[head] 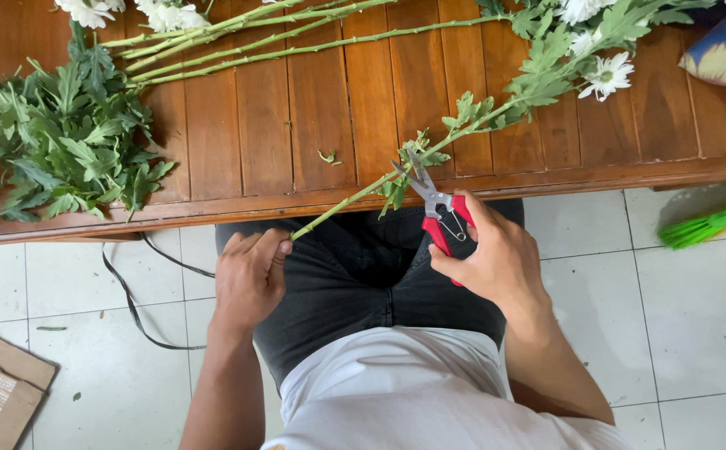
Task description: The person trims leaves from flower stems using shears and arranges them into groups on a table.
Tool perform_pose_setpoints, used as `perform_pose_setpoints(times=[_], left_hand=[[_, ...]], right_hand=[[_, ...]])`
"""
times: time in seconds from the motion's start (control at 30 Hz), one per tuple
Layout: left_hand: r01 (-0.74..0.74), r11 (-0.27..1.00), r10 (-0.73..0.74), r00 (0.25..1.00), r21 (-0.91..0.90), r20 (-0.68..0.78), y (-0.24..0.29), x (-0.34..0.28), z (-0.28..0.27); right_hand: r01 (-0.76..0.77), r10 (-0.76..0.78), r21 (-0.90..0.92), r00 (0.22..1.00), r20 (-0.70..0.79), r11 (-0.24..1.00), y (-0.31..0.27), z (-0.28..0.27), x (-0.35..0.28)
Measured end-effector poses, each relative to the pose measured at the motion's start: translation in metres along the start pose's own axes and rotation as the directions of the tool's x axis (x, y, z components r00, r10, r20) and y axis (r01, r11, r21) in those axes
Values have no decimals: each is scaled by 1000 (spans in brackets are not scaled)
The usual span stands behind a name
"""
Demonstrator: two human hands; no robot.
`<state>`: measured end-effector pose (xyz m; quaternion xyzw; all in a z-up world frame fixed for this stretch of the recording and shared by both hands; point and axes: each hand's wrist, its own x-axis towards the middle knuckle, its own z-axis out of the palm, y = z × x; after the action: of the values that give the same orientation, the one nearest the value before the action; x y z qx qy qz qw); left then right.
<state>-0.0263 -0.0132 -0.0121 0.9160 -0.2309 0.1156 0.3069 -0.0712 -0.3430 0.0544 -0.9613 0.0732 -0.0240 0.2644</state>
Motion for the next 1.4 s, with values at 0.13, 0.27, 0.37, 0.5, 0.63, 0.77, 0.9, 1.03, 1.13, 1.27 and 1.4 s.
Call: perform_pose_setpoints(times=[0.13,0.27,0.37,0.5,0.63,0.77,0.9,1.03,1.13,1.27,1.4], left_hand=[[-28,999,27,999,-25,-41,3,0,3],[-47,999,45,997,-27,-56,-3,-2,8],[-10,1000,9,1000,-24,-22,-3,-2,7],[16,1000,-16,998,-13,63,3,0,10],[165,985,-156,979,-57,130,-5,-6,17],[230,968,-209,961,-104,179,5,4,10],[310,930,-277,944,-198,177,8,10,9],[357,904,-320,930,-234,184,9,14,7],[360,902,-324,930,-239,175,2,12,10],[343,910,-311,936,-234,163,-1,13,12],[277,943,-260,959,-182,109,-10,12,16]], right_hand=[[-127,123,14,979,162,992,2,0,4],[-146,134,44,967,216,988,1,-3,11],[-155,122,105,955,271,982,0,-6,19],[-69,26,115,940,341,991,-7,-7,32],[-1,-52,148,935,351,989,-27,-14,45],[-6,-56,212,958,282,977,-31,-2,69],[-51,-57,485,977,204,873,-17,18,77],[-6,-82,638,991,108,770,17,44,70],[82,-90,637,996,-20,767,25,36,55],[176,-112,514,982,-152,839,45,24,45],[271,-197,275,943,-269,923,32,2,45]])
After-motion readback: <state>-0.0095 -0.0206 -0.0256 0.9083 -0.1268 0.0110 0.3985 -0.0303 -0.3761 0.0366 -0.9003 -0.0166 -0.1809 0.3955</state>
